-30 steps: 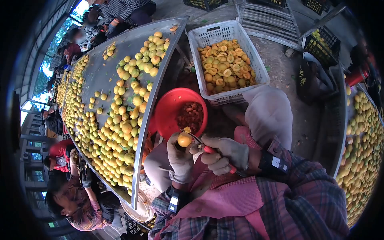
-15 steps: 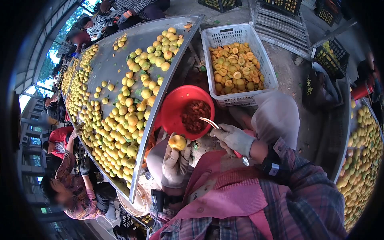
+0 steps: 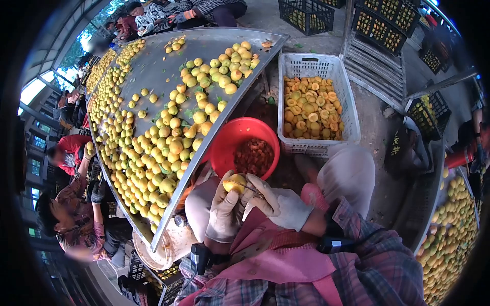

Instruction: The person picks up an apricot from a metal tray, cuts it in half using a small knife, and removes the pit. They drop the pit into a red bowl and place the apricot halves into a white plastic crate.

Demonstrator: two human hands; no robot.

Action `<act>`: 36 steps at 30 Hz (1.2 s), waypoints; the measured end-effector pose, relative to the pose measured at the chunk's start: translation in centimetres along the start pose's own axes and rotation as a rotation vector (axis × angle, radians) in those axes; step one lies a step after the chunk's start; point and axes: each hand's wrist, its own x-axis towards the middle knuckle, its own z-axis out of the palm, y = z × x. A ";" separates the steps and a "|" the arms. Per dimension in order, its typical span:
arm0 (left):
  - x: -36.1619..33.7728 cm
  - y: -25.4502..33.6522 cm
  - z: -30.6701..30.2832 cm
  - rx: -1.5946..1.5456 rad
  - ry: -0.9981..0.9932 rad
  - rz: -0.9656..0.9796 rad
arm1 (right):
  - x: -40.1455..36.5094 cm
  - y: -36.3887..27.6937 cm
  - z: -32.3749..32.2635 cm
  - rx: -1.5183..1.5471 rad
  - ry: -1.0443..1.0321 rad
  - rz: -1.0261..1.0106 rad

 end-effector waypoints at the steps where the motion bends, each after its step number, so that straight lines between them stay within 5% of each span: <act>1: 0.1 -0.2 -0.1 -0.004 -0.003 -0.024 | 0.0 0.1 0.0 -0.003 -0.004 -0.003; 11: 0.0 -1.3 0.1 0.362 0.012 0.109 | 0.5 -0.2 0.0 -0.176 -0.079 0.069; 30: 0.5 -1.1 -0.3 0.284 0.007 0.086 | 2.0 0.2 1.4 -0.109 -0.099 0.052; 36: 0.7 -0.9 -0.4 0.142 0.005 -0.053 | 2.2 1.1 3.1 0.010 -0.073 0.100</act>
